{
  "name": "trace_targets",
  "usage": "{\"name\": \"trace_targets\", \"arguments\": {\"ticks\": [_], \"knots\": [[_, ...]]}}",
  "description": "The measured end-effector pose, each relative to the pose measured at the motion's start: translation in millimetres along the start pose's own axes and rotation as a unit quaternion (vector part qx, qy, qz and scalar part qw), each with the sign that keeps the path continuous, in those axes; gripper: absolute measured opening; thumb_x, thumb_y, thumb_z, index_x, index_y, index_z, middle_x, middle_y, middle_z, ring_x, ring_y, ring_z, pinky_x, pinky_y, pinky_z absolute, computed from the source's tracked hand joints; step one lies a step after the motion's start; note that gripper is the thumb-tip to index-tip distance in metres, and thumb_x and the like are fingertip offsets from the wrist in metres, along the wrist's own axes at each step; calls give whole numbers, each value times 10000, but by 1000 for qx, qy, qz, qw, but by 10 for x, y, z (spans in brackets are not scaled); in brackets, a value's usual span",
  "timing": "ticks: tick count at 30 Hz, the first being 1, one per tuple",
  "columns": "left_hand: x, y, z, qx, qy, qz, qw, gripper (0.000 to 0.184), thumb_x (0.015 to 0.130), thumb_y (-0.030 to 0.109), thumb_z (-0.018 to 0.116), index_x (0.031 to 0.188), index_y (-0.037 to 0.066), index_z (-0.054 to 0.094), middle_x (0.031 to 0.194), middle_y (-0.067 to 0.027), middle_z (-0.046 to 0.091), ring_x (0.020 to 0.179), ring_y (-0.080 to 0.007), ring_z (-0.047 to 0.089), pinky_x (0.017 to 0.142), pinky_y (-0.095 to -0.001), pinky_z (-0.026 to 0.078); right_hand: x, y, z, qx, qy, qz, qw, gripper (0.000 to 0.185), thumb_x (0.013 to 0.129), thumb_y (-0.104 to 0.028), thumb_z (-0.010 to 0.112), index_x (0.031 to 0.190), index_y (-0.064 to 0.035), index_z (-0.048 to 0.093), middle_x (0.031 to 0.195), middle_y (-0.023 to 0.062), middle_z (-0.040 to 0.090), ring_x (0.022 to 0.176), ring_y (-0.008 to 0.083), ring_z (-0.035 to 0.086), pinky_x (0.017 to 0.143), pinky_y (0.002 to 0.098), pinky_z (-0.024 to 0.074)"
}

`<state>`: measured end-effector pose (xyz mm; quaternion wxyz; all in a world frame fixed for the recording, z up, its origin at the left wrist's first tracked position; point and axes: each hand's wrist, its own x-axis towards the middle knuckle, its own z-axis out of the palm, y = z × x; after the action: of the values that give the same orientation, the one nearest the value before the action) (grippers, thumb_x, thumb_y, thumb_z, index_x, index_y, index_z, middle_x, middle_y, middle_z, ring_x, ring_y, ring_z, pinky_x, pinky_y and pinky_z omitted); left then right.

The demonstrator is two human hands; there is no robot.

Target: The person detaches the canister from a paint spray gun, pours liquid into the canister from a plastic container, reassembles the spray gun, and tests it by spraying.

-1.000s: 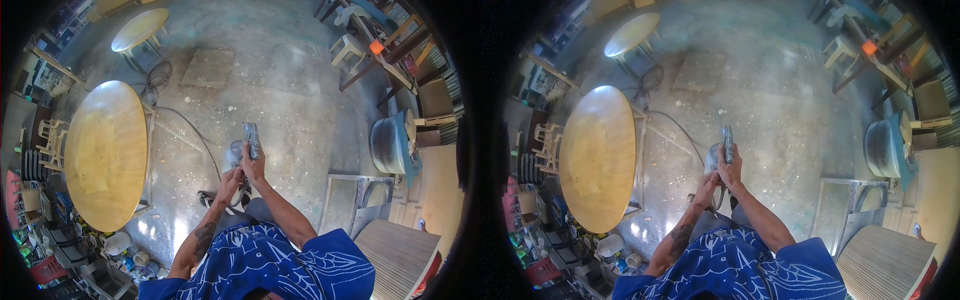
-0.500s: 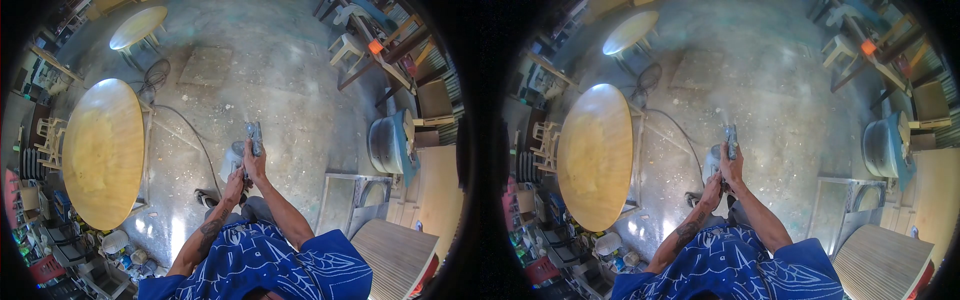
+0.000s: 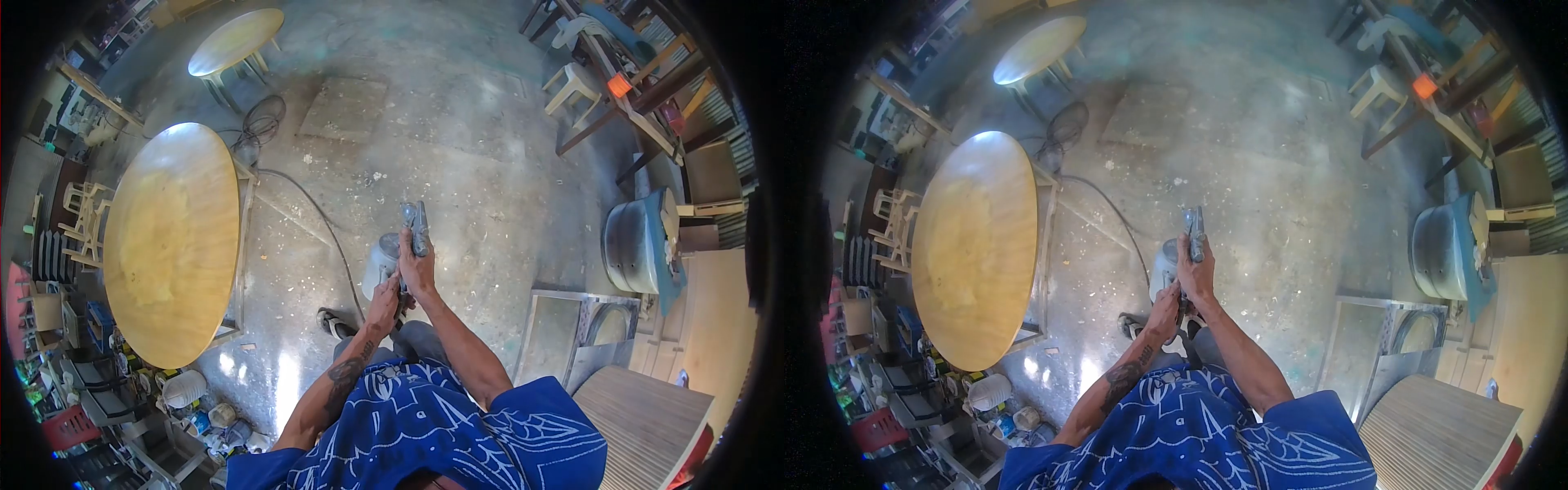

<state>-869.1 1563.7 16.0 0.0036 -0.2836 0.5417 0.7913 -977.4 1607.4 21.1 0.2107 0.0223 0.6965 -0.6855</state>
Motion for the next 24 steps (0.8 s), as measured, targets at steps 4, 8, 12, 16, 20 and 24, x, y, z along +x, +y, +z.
{"name": "trace_targets", "arguments": {"ticks": [4, 8, 12, 16, 20, 24], "knots": [[-16, 35, 5, -9, 18, -79, 997, 396, 1047, 295, 326, 1035, 2, 592, 761, -62, 601, 630, -134, 570, 592, -269, 473, -6, -3, -2, -11, -8, 0, 1000, 348, 968, -344, 566, 1045, -5, 571, 802, 101, 614, 717, 170, 562, 648, 346, 465], [-179, 366, 51, 107, -14, -39, 993, 404, 1041, 304, 326, 1043, -1, 591, 771, -65, 597, 666, -137, 570, 634, -278, 472, -11, -62, 11, -13, -10, -4, 1000, 342, 968, -349, 563, 1039, -15, 571, 774, 85, 602, 674, 166, 562, 607, 334, 456], [-319, 67, -117, 122, -150, -37, 980, 392, 1015, 330, 405, 1028, -12, 597, 770, -75, 598, 679, -150, 564, 664, -304, 464, -76, -538, -42, 16, -28, -7, 999, 358, 986, -405, 531, 907, -57, 554, 568, 9, 496, 394, 86, 471, 348, 262, 371], [-344, -515, -522, 407, -207, 77, 886, 208, 882, 249, 613, 975, 65, 637, 736, -100, 615, 749, -259, 608, 713, -338, 488, 18, -1267, -295, -14, -35, -42, 998, 391, 986, -444, 512, 894, -72, 582, 633, 15, 558, 367, 75, 453, 334, 255, 367], [-143, -1067, -1329, 606, -76, 175, 773, 122, 815, 142, 590, 906, 70, 629, 809, -132, 615, 880, -315, 596, 825, -453, 456, -143, -2214, -837, -64, -72, -84, 992, 362, 1009, -412, 477, 963, -75, 601, 699, 3, 583, 404, 63, 469, 349, 235, 356], [536, -985, -1999, 496, 311, 204, 785, 143, 872, 119, 552, 954, 13, 603, 924, -209, 587, 885, -379, 583, 808, -485, 461, -605, -2991, -1115, -38, 5, -168, 985, 382, 1018, -421, 434, 1072, -59, 543, 844, 44, 592, 405, 42, 393, 324, 198, 309]]}}
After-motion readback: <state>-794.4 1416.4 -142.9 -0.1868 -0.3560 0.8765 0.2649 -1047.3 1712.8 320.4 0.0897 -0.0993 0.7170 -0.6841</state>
